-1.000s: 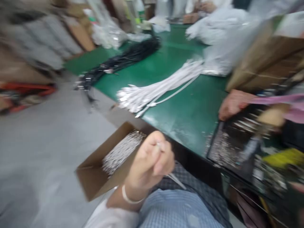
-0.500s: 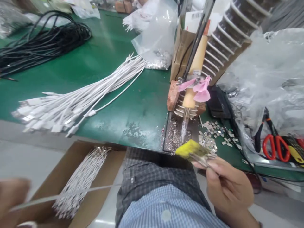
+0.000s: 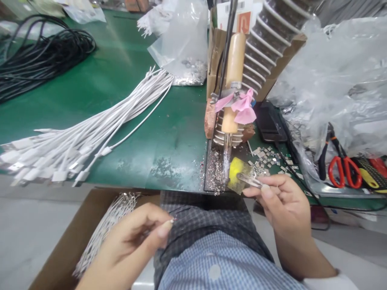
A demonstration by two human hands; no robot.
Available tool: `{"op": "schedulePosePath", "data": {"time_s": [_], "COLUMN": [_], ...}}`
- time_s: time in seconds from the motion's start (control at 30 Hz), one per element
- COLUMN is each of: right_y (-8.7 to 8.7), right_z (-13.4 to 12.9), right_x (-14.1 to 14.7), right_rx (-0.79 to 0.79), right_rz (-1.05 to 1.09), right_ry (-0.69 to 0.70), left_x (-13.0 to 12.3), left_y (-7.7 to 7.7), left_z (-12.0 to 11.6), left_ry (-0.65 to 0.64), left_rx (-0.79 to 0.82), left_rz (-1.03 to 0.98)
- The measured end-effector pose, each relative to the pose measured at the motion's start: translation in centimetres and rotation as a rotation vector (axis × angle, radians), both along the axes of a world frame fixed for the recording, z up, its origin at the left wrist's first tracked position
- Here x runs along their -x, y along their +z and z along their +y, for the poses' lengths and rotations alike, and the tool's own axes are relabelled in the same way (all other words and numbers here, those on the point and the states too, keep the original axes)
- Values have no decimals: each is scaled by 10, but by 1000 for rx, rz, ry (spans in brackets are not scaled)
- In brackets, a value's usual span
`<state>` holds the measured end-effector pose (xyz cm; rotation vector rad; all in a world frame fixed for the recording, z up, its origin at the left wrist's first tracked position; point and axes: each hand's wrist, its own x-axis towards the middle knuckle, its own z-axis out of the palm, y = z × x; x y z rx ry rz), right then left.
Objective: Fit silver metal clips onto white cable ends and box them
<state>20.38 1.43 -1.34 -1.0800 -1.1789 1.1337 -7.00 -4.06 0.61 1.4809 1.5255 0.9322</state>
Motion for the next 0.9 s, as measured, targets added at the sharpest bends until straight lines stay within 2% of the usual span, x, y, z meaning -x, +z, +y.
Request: {"op": "schedulePosePath", "data": {"time_s": [0.1,0.2,0.6,0.9], "right_y": [0,-2,-3,1], "right_z": [4,6,5,5], "right_x": [-3,-5,-4,-7], "right_rx": [58,101,74,87], "right_rz": [56,47,-22,-38], "right_ry": [50,64,36,77], "left_x": [-22,-31,-39,-37], "left_y": [-2,-5,-8,-8], "left_z": [8,7,10,10], "left_ry": [31,113,110,116], "left_rx": [94,158,209,190], "left_rz": [-268,-387,-476,-470]}}
